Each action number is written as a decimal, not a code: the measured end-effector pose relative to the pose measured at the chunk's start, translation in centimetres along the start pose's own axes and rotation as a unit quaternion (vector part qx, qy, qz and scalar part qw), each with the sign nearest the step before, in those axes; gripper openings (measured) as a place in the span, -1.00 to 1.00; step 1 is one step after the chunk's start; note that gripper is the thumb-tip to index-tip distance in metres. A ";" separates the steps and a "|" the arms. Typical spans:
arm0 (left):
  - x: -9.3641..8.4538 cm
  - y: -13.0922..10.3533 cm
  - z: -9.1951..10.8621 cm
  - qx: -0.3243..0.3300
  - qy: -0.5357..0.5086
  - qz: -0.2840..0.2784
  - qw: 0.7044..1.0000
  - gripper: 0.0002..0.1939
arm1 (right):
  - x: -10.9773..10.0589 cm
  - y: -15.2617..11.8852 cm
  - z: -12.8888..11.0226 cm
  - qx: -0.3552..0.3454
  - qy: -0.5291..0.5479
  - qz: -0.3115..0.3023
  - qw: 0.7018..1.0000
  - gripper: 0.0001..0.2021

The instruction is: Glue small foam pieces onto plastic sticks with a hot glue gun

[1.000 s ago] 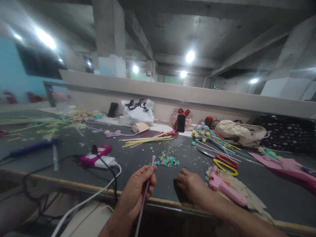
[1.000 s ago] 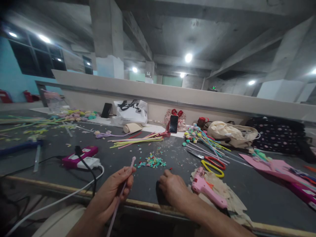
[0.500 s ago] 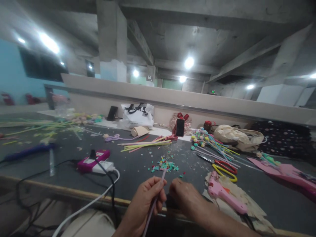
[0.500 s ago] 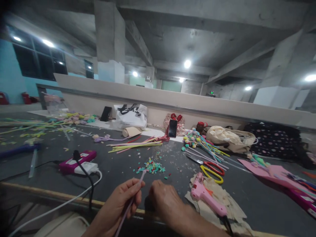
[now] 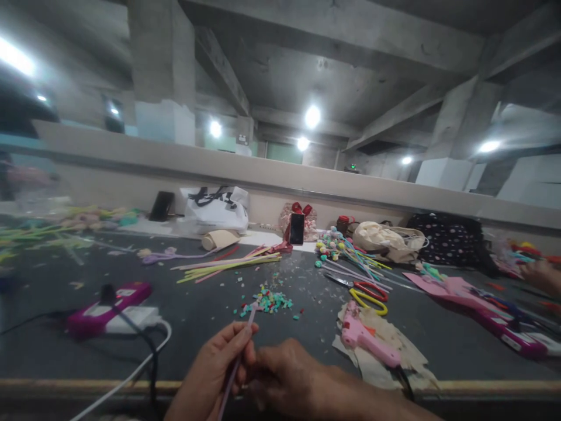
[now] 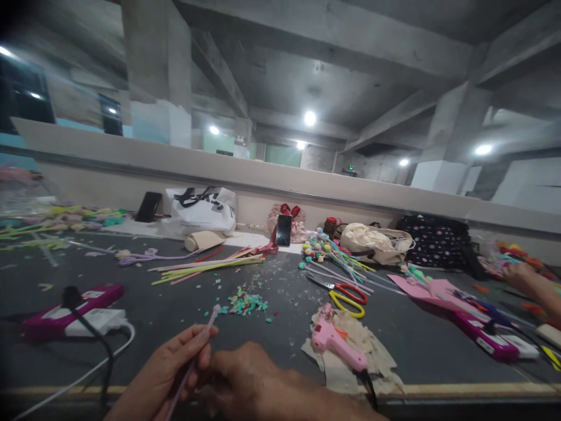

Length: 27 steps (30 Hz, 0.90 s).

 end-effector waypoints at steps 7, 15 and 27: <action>-0.4 -0.3 0.1 0.006 0.010 0.027 1.000 -0.77 | -3.4 -1.9 0.7 0.098 -0.034 0.067 0.992 -0.81; 0.1 -0.3 -0.7 -0.016 0.013 -0.006 1.000 -0.81 | -10.4 -9.9 8.9 0.221 -0.062 0.214 0.949 -0.88; 6.9 -0.5 -4.8 -0.102 -0.017 -0.068 0.992 -0.74 | -11.2 -14.2 15.4 0.307 -0.189 0.222 0.906 -0.79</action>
Point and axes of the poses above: each hand's wrist, its own y-axis towards the middle knuckle, its own x-axis out of the palm, z = x × y, the point moved 10 cm from there along y, towards the middle knuckle, and after that the axes turned 11 degrees about x, right-handed, at the moved point
